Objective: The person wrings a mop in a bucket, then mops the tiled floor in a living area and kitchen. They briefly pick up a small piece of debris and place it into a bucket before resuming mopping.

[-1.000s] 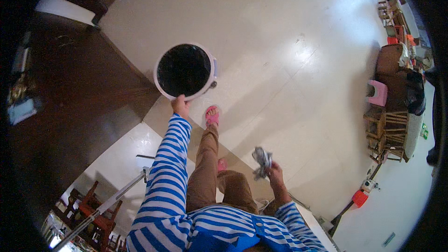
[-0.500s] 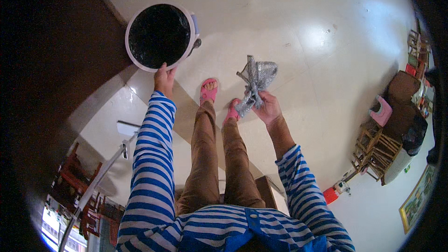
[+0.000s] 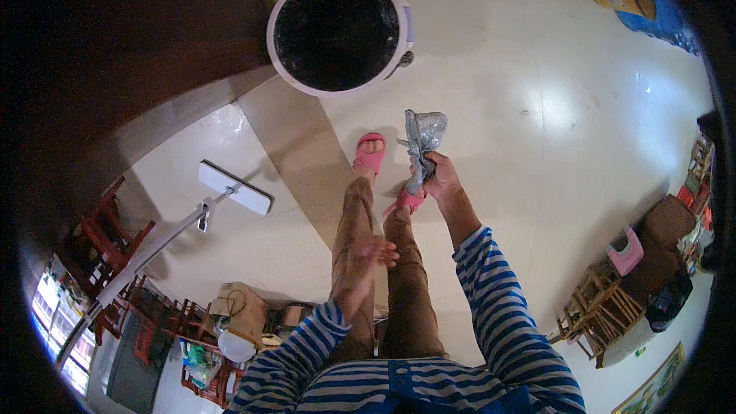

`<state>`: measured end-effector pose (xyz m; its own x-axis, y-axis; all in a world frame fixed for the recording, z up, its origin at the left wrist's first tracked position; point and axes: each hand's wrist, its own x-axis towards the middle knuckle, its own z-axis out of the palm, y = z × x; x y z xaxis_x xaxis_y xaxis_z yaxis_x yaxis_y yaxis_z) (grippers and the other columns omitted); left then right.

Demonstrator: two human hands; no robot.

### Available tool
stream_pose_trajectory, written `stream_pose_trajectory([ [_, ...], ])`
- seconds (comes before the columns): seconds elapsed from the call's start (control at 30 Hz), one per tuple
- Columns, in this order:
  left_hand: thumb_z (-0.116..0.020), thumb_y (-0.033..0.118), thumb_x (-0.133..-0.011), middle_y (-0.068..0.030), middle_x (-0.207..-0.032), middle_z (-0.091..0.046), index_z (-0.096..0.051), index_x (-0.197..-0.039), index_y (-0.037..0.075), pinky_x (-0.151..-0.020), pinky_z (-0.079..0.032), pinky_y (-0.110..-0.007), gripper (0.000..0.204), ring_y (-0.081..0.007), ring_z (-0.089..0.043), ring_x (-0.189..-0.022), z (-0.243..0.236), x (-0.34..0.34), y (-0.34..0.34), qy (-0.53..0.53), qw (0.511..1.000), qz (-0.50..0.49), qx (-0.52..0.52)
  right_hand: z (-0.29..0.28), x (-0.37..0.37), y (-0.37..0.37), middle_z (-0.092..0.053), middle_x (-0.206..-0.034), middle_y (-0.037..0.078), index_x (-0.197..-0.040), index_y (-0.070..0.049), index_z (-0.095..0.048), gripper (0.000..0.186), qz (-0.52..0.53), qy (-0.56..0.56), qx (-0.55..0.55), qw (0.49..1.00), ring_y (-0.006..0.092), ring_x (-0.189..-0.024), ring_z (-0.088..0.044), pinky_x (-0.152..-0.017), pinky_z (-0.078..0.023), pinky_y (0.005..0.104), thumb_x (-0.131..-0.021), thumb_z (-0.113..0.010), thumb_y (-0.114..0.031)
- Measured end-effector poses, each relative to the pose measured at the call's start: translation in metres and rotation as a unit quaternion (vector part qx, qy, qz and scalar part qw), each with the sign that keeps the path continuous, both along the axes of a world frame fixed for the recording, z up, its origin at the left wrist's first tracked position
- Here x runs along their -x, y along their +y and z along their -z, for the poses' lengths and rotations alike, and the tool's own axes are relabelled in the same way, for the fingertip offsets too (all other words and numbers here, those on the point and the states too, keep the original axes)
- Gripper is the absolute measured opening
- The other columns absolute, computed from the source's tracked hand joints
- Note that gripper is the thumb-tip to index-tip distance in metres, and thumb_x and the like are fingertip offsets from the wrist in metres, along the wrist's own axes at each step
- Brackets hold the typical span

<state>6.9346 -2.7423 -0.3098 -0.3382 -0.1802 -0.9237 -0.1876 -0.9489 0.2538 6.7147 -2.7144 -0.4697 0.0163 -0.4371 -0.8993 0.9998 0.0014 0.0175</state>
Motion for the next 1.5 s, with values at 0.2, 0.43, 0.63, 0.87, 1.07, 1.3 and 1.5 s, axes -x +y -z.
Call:
stream_pose_trajectory([
  [0.2,-0.059,0.029,-0.087,-0.0102,-0.080,-0.061,-0.052,-0.094,0.005,-0.053,-0.052,-0.031,0.026,-0.0193,-0.063,-0.066,0.063,0.013,0.039,-0.073,0.995,0.059,0.026,0.051,0.000,-0.022,-0.061,-0.080,0.012,-0.092,0.000,-0.055,0.017,-0.055,0.058,-0.008,0.997,0.0233,-0.071,-0.059,-0.066,-0.050,0.0367,-0.083,-0.047,-0.012],
  [0.43,-0.060,0.030,-0.086,-0.0086,-0.076,-0.061,-0.051,-0.093,0.007,-0.051,-0.051,-0.031,0.026,-0.0194,-0.062,-0.062,0.093,0.018,0.032,-0.101,0.990,0.061,-0.071,0.042,0.004,-0.044,-0.059,-0.086,0.008,-0.102,-0.003,-0.055,0.023,-0.004,0.115,0.001,0.993,0.0198,-0.074,-0.056,-0.063,-0.049,0.0333,-0.080,-0.051,-0.010],
  [0.63,-0.059,0.028,-0.087,-0.0084,-0.076,-0.062,-0.050,-0.091,0.007,-0.052,-0.051,-0.031,0.023,-0.0187,-0.061,-0.061,0.091,0.014,0.027,-0.082,0.994,0.047,-0.046,0.041,0.009,-0.047,-0.060,-0.085,0.012,-0.104,-0.005,-0.050,0.023,0.002,0.140,-0.048,0.989,0.0203,-0.073,-0.058,-0.059,-0.049,0.0318,-0.082,-0.049,-0.011],
  [0.87,-0.058,0.025,-0.087,-0.0087,-0.078,-0.061,-0.050,-0.093,0.005,-0.053,-0.051,-0.029,0.021,-0.0184,-0.061,-0.064,0.093,0.004,0.024,-0.060,0.993,0.081,-0.069,0.025,-0.003,0.001,-0.056,-0.073,0.005,-0.088,-0.004,-0.056,0.016,-0.165,0.370,-0.079,0.911,0.0168,-0.061,-0.054,-0.054,-0.046,0.0283,-0.084,-0.052,-0.018],
  [1.07,-0.056,0.026,-0.088,-0.0070,-0.079,-0.060,-0.051,-0.092,0.007,-0.057,-0.050,-0.028,0.020,-0.0172,-0.060,-0.066,0.044,0.007,-0.005,-0.001,0.990,0.137,-0.019,-0.052,0.016,0.030,-0.056,-0.072,0.006,-0.086,-0.003,-0.056,0.021,-0.017,0.135,-0.082,0.987,0.0162,-0.063,-0.055,-0.056,-0.047,0.0297,-0.089,-0.046,-0.021],
  [1.3,-0.054,0.027,-0.090,-0.0067,-0.079,-0.059,-0.052,-0.090,0.007,-0.059,-0.049,-0.029,0.021,-0.0167,-0.058,-0.066,-0.012,-0.035,-0.048,-0.006,0.984,0.167,0.058,-0.107,0.023,0.043,-0.056,-0.071,0.012,-0.090,0.000,-0.053,0.024,-0.051,0.162,-0.062,0.983,0.0230,-0.060,-0.056,-0.055,-0.048,0.0344,-0.089,-0.047,-0.024],
  [1.5,-0.051,0.021,-0.091,-0.0092,-0.076,-0.058,-0.051,-0.090,0.005,-0.059,-0.050,-0.033,0.016,-0.0196,-0.057,-0.066,-0.009,-0.077,-0.059,-0.035,0.996,0.077,0.006,-0.122,-0.001,0.034,-0.060,-0.073,0.006,-0.089,-0.005,-0.061,0.024,-0.134,0.479,-0.047,0.866,0.0179,-0.062,-0.056,-0.056,-0.046,0.0315,-0.085,-0.054,-0.027],
])
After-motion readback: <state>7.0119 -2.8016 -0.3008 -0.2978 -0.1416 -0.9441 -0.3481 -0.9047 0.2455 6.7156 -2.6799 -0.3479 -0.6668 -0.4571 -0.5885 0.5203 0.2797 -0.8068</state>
